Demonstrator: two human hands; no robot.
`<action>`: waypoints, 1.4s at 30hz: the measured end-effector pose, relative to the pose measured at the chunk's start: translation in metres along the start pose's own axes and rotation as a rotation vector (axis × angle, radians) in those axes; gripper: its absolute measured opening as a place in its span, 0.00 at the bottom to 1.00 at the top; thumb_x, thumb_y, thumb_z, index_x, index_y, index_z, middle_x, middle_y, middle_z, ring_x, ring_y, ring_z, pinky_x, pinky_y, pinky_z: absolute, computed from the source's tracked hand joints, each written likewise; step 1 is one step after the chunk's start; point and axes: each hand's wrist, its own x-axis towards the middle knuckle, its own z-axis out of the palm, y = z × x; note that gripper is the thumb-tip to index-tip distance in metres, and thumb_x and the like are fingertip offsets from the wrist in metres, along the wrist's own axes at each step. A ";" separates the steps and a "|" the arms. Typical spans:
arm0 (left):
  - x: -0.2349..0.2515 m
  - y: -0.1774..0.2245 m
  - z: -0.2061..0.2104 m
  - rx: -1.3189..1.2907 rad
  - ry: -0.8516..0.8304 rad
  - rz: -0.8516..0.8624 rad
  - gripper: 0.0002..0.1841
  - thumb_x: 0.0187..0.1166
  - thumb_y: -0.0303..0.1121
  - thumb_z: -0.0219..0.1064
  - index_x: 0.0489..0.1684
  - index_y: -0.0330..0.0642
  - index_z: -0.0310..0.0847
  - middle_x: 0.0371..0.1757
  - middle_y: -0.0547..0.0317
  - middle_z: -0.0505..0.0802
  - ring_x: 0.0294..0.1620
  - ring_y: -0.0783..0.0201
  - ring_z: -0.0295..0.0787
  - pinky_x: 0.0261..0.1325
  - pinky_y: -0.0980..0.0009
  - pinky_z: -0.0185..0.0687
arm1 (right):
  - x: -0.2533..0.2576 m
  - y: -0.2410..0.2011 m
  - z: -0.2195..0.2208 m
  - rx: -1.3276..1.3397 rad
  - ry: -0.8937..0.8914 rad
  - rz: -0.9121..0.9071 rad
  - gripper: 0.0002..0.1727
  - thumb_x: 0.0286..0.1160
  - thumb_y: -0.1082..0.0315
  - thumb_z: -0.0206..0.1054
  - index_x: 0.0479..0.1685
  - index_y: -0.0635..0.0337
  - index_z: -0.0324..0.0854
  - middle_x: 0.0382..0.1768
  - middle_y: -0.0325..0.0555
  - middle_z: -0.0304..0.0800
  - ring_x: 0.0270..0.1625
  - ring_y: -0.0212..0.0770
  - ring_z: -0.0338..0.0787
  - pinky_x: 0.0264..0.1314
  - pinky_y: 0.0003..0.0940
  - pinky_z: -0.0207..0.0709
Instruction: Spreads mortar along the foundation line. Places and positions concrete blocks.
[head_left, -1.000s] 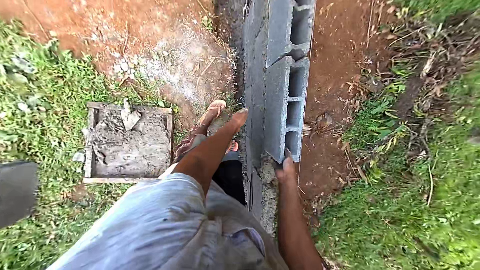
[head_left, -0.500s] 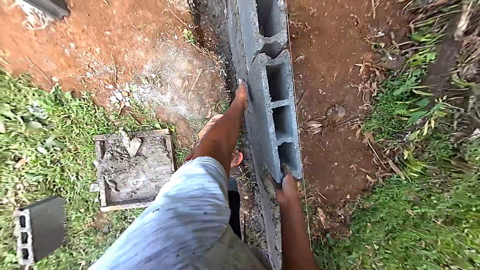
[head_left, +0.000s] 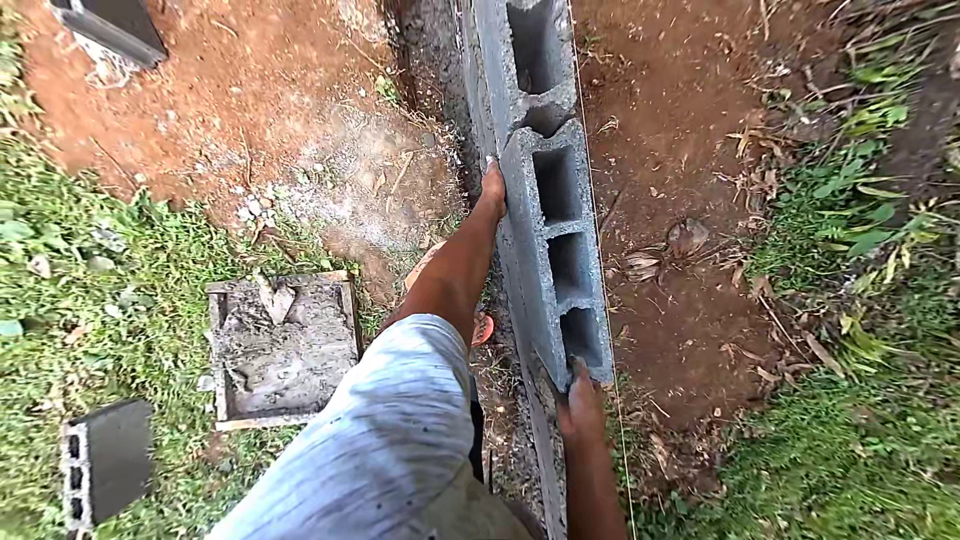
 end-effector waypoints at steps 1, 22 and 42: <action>-0.002 0.001 0.000 0.000 0.000 0.007 0.43 0.89 0.69 0.31 0.84 0.41 0.67 0.78 0.38 0.80 0.76 0.45 0.79 0.72 0.40 0.78 | 0.000 0.000 0.000 0.007 0.003 0.000 0.21 0.94 0.62 0.55 0.74 0.70 0.69 0.58 0.60 0.84 0.54 0.48 0.90 0.54 0.44 0.89; -0.006 0.009 0.006 0.013 0.086 -0.052 0.46 0.88 0.70 0.29 0.87 0.39 0.64 0.83 0.36 0.75 0.80 0.44 0.75 0.75 0.41 0.75 | -0.002 0.002 -0.002 -0.031 0.014 -0.036 0.22 0.93 0.64 0.56 0.75 0.71 0.67 0.61 0.60 0.83 0.58 0.46 0.89 0.60 0.44 0.88; 0.001 0.004 0.013 0.121 0.126 0.026 0.40 0.93 0.62 0.29 0.80 0.38 0.72 0.79 0.37 0.80 0.79 0.45 0.77 0.76 0.42 0.74 | -0.006 -0.002 0.003 0.005 0.041 0.002 0.20 0.91 0.66 0.58 0.72 0.72 0.68 0.59 0.61 0.83 0.56 0.46 0.90 0.57 0.44 0.90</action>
